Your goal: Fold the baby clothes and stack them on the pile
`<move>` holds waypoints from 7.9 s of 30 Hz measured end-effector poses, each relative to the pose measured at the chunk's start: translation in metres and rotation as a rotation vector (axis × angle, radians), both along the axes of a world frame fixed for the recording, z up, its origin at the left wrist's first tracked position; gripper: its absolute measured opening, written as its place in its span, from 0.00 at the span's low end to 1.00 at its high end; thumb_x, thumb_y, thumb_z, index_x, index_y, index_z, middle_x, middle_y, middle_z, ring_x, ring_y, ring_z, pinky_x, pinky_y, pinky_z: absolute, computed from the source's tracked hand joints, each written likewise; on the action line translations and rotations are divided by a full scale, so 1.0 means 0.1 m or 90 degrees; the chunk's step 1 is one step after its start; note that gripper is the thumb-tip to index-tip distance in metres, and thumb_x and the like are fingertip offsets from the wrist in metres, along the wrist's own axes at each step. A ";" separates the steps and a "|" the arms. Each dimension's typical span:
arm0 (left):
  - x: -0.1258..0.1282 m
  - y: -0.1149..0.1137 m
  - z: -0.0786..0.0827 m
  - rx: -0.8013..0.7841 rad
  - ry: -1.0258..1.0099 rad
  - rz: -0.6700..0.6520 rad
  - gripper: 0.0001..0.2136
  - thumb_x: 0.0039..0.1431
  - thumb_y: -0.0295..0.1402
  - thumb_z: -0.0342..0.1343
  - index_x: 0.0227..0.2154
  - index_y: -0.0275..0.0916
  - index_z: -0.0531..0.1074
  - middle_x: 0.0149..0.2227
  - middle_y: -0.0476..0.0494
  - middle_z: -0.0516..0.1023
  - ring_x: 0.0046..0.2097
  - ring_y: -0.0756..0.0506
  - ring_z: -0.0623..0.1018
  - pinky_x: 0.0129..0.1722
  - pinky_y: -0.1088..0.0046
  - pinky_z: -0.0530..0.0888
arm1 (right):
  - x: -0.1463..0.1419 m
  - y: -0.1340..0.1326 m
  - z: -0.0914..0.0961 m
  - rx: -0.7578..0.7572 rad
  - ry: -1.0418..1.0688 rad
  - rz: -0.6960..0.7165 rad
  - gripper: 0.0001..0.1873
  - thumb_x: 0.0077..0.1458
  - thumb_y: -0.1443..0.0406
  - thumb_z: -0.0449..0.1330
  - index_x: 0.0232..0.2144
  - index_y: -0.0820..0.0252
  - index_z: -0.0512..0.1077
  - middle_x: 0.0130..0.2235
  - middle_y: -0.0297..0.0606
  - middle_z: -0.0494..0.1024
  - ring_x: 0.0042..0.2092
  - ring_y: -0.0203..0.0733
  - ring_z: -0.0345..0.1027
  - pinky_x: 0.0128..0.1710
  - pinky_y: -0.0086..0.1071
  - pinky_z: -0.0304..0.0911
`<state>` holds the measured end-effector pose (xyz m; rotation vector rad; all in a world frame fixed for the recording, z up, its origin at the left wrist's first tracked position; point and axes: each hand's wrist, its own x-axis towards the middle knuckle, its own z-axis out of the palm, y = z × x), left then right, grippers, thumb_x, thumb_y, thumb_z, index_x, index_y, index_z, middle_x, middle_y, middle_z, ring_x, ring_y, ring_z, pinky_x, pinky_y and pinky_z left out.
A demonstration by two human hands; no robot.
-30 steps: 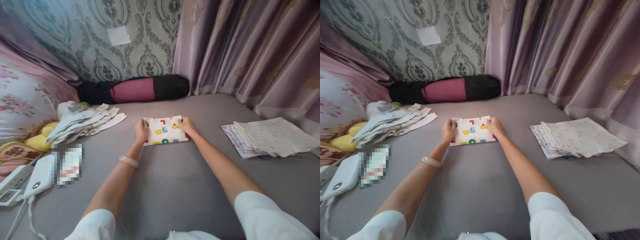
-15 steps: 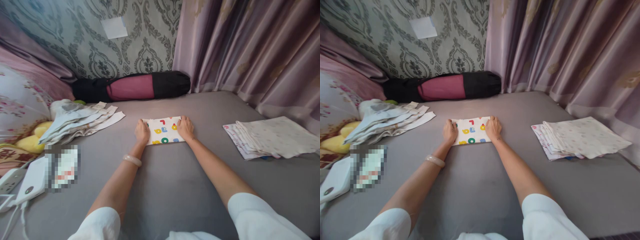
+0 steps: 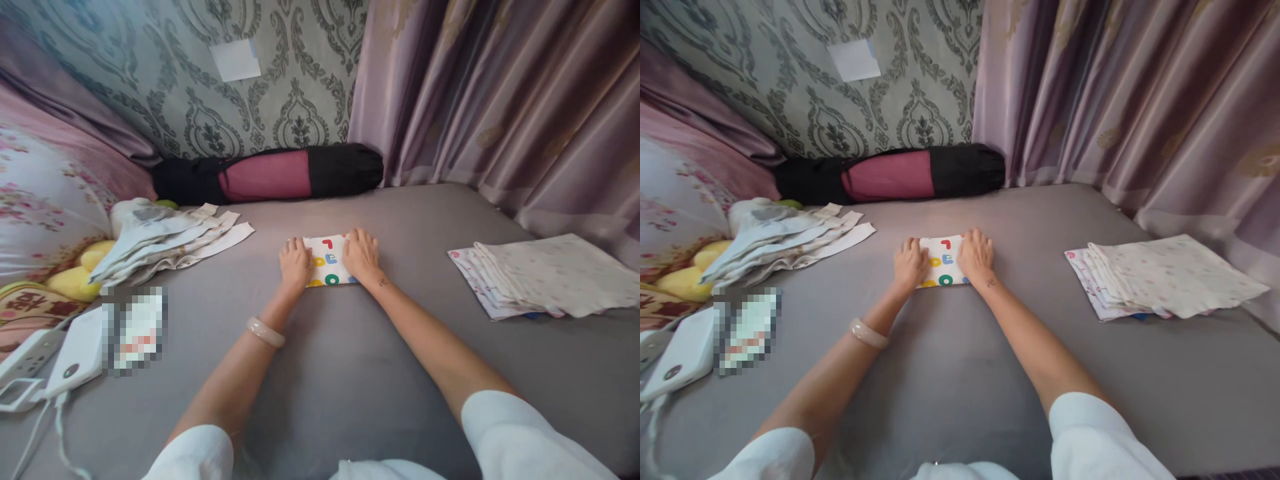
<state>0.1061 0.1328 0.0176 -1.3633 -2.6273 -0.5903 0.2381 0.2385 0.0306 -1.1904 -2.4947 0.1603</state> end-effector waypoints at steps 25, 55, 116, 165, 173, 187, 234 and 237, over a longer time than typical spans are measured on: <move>0.16 0.12 -0.02 -0.127 0.069 -0.097 0.20 0.66 0.36 0.38 0.50 0.33 0.70 0.56 0.30 0.71 0.60 0.35 0.66 0.58 0.54 0.62 | -0.13 -0.11 -0.08 -0.009 -0.099 0.183 0.26 0.65 0.63 0.40 0.59 0.65 0.64 0.64 0.51 0.61 0.66 0.52 0.48 0.64 0.53 0.37; 0.10 0.24 -0.17 -0.158 0.007 -0.037 0.32 0.66 0.47 0.33 0.65 0.29 0.54 0.67 0.30 0.53 0.68 0.32 0.52 0.65 0.49 0.49 | -0.18 0.02 -0.24 -0.087 -0.140 0.102 0.33 0.64 0.60 0.37 0.66 0.74 0.51 0.69 0.48 0.49 0.70 0.49 0.36 0.67 0.51 0.32; 0.23 -0.39 -0.25 0.034 -0.033 -0.028 0.19 0.66 0.36 0.43 0.54 0.31 0.64 0.61 0.27 0.64 0.64 0.36 0.63 0.61 0.55 0.63 | -0.22 -0.47 -0.28 -0.059 -0.083 0.106 0.31 0.66 0.58 0.39 0.66 0.70 0.53 0.68 0.49 0.51 0.69 0.50 0.40 0.66 0.48 0.31; -0.16 -0.47 -0.16 0.725 -0.636 0.315 0.09 0.49 0.26 0.48 0.35 0.36 0.68 0.34 0.44 0.76 0.36 0.49 0.77 0.34 0.74 0.72 | -1.10 -0.68 -0.16 -0.080 -0.074 0.196 0.31 0.64 0.62 0.41 0.65 0.73 0.53 0.69 0.50 0.49 0.69 0.49 0.37 0.66 0.50 0.31; -0.20 -0.48 -0.18 0.728 -0.622 0.314 0.09 0.48 0.26 0.48 0.34 0.37 0.67 0.33 0.45 0.75 0.34 0.50 0.76 0.31 0.77 0.70 | -1.17 -0.69 -0.23 -0.075 -0.052 0.220 0.30 0.63 0.62 0.42 0.63 0.75 0.57 0.66 0.51 0.56 0.68 0.50 0.41 0.66 0.49 0.34; -0.26 -0.43 -0.32 0.711 -0.549 0.278 0.09 0.49 0.25 0.48 0.33 0.38 0.68 0.32 0.47 0.74 0.36 0.49 0.77 0.41 0.69 0.74 | -0.89 -1.00 -0.20 -0.091 -0.084 0.248 0.31 0.65 0.61 0.40 0.65 0.74 0.54 0.69 0.50 0.48 0.69 0.48 0.36 0.67 0.46 0.30; 0.26 -0.47 -0.17 0.062 -0.137 -0.067 0.21 0.63 0.41 0.49 0.57 0.39 0.64 0.63 0.31 0.63 0.66 0.35 0.60 0.64 0.46 0.51 | -0.29 -0.02 -0.19 -0.123 -0.073 0.030 0.34 0.66 0.57 0.35 0.65 0.74 0.52 0.68 0.52 0.48 0.69 0.51 0.36 0.66 0.51 0.31; 0.26 -0.47 -0.17 0.068 -0.138 -0.067 0.21 0.63 0.41 0.50 0.57 0.40 0.65 0.63 0.31 0.64 0.66 0.35 0.60 0.64 0.46 0.51 | -0.24 0.02 -0.26 -0.094 -0.084 0.006 0.33 0.66 0.57 0.37 0.65 0.73 0.53 0.68 0.53 0.50 0.69 0.52 0.38 0.66 0.51 0.32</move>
